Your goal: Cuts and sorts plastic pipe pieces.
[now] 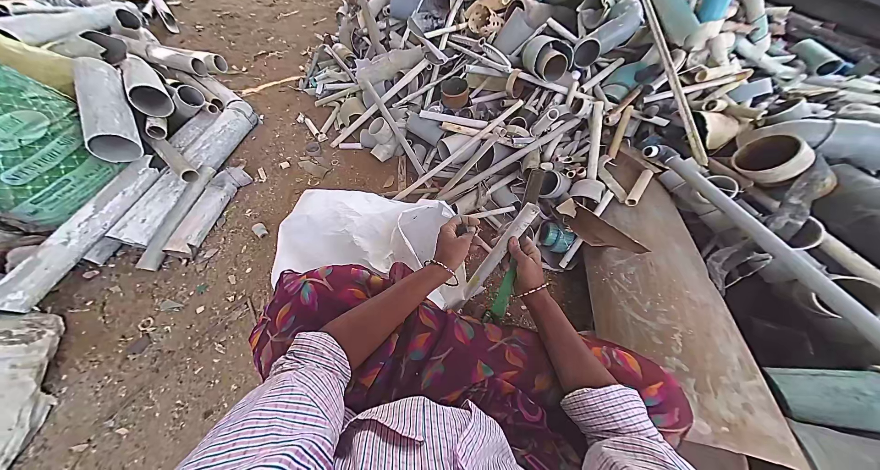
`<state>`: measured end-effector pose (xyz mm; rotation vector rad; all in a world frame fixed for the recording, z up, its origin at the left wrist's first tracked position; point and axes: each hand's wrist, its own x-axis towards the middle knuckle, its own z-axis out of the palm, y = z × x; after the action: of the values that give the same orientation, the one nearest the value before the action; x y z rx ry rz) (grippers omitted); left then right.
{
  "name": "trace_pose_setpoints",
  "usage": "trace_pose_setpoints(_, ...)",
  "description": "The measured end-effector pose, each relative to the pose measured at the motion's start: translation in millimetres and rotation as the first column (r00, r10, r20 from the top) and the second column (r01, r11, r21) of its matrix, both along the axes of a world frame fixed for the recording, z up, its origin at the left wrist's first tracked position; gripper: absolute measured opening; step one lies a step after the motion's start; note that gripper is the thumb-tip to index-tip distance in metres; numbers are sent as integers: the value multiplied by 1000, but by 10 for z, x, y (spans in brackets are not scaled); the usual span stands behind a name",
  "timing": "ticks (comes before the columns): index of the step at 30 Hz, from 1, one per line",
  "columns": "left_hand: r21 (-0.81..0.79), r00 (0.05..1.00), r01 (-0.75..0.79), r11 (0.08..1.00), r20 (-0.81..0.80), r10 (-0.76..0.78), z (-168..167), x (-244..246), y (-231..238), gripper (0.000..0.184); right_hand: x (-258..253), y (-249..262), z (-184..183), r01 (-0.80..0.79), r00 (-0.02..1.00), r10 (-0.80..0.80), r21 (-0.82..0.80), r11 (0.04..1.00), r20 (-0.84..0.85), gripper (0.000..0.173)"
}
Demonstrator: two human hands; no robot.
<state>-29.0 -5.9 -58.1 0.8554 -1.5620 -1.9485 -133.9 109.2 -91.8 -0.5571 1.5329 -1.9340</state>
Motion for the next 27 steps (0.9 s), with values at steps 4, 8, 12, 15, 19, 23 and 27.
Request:
trace_pose_setpoints(4, -29, 1000, 17, 999, -9, -17, -41, 9, 2, 20, -188, 65, 88, 147, 987, -146, 9, 989, -63, 16)
trace_pose_setpoints(8, -141, 990, 41, 989, 137, -22, -169, -3, 8, 20, -444, 191, 184, 224, 964, -232, -78, 971, -126, 16)
trace_pose_setpoints(12, -175, 868, 309, 935, 453, -202, -401, -37, 146, 34, -683, 363, 341, 332, 915, -363, -187, 925, -174, 15)
trace_pose_setpoints(15, -121, 646, 681, 722, 562, -516, -476, -25, 299, 37, -796, 486, 433, 404, 873, -448, -231, 885, -193, 13)
trace_pose_setpoints(19, -111, 310, 942, 318, 652, -692, -485, -23, 521, 89, -901, 596, 414, 498, 823, -546, -263, 827, -158, 13)
trace_pose_setpoints(23, 26, 511, 780, 626, 552, -659, -492, -61, 493, 74, -943, 609, 345, 565, 806, -591, -313, 763, 13, 23)
trace_pose_setpoints(27, 285, 847, 352, 892, 310, -433, -312, -123, 423, 62, -836, 514, 299, 588, 808, -529, -281, 759, 260, 36)
